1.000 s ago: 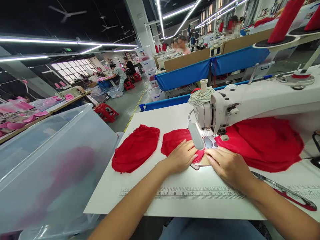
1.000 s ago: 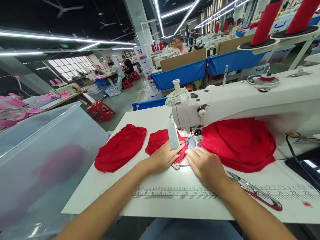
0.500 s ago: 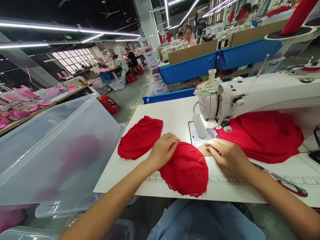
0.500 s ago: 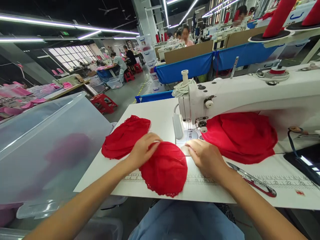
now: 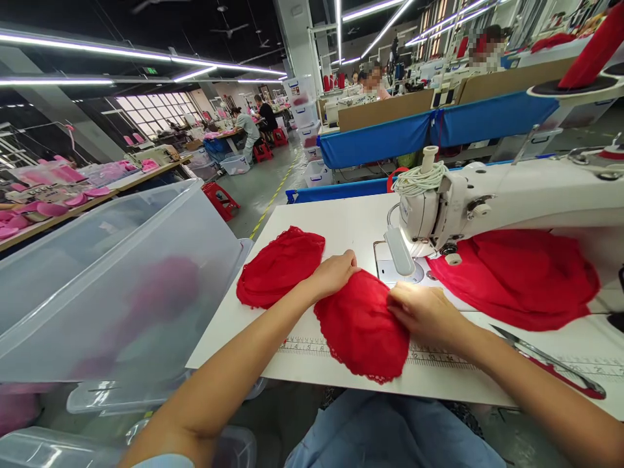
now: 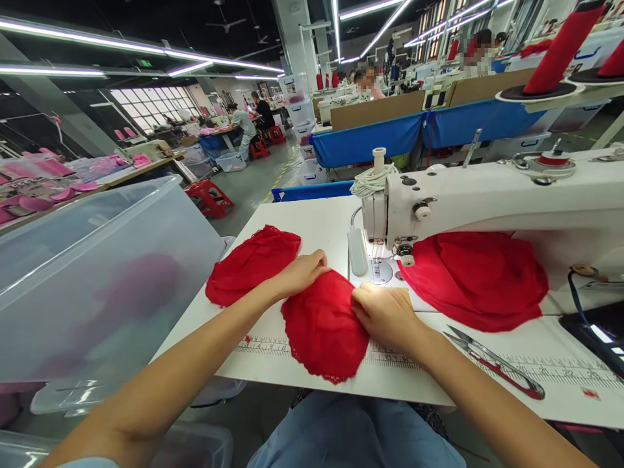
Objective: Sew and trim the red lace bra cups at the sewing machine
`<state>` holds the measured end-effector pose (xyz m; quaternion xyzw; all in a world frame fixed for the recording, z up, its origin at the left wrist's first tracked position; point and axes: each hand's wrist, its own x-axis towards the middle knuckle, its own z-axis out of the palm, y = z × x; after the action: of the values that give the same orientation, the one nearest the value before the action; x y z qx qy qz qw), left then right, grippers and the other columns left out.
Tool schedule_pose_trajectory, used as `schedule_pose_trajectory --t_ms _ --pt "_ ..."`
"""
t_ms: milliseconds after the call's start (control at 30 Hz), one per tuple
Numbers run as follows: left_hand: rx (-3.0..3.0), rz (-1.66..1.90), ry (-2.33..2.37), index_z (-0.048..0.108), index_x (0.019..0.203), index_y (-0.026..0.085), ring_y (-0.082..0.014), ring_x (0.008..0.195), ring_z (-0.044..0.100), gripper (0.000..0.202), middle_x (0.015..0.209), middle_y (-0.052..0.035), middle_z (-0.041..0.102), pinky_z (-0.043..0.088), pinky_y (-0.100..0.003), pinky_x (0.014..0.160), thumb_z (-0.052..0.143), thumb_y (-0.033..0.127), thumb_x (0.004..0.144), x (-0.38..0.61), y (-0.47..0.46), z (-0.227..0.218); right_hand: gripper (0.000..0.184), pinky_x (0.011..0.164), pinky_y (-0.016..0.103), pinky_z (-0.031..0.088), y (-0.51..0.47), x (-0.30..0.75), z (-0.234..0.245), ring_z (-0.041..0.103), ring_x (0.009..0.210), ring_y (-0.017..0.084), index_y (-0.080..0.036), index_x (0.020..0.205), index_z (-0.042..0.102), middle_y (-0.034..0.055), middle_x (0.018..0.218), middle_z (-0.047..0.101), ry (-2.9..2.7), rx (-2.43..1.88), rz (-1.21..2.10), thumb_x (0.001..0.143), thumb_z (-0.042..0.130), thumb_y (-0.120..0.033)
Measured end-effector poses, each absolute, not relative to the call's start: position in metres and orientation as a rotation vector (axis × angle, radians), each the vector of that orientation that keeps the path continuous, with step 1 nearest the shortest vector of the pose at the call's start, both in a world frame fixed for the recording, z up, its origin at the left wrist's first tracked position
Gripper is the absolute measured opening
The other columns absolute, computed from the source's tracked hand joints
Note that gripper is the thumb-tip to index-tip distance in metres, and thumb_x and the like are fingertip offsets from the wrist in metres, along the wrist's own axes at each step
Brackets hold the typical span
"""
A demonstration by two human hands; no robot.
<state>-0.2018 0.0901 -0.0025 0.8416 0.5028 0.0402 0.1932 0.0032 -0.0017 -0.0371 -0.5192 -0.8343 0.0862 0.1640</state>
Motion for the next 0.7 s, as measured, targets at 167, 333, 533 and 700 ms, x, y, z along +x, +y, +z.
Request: schedule_pose_trajectory --t_ms 167,333,533,700 --pt "2.460 0.134 1.274 0.059 0.085 0.021 -0.0195 0.093 0.060 0.022 0.099 -0.0040 0.064 0.046 -0.029 0.080 0.038 0.022 0.093 -0.184 0.105 -0.009 0.016 0.051 0.023 0.035 -0.031 0.026 -0.039 0.053 0.059 0.013 -0.023 0.076 0.051 -0.0003 0.072 0.058 -2.252 -1.496 0.243 0.089 0.044 -0.028" --pt "2.558 0.116 1.225 0.057 0.080 0.020 -0.0204 0.087 0.059 0.024 0.093 -0.0045 0.061 0.047 -0.032 0.078 0.037 0.022 0.093 -0.165 0.118 -0.012 0.018 0.045 0.024 0.031 -0.051 0.031 -0.039 0.052 0.048 0.013 -0.024 0.074 0.053 -0.0033 0.061 0.057 -2.143 -1.594 0.199 0.089 0.045 -0.030" --pt "2.667 0.242 1.244 0.057 0.091 0.017 -0.0262 0.102 0.054 0.015 0.106 -0.0100 0.057 0.043 -0.040 0.091 0.043 0.014 0.090 -0.157 0.117 -0.008 0.019 0.046 0.024 0.033 -0.045 0.039 -0.039 0.056 0.052 0.014 -0.025 0.082 0.060 -0.0019 0.068 0.064 -2.027 -1.646 0.247 0.090 0.044 -0.034" --pt "2.739 0.287 0.904 0.056 0.080 0.019 -0.0196 0.093 0.056 0.015 0.096 -0.0049 0.059 0.046 -0.030 0.084 0.048 0.017 0.092 -0.154 0.097 -0.011 0.017 0.051 0.025 0.036 -0.024 0.040 -0.039 0.057 0.060 0.015 -0.024 0.079 0.062 0.0001 0.075 0.065 -1.930 -1.724 0.262 0.084 0.046 -0.027"
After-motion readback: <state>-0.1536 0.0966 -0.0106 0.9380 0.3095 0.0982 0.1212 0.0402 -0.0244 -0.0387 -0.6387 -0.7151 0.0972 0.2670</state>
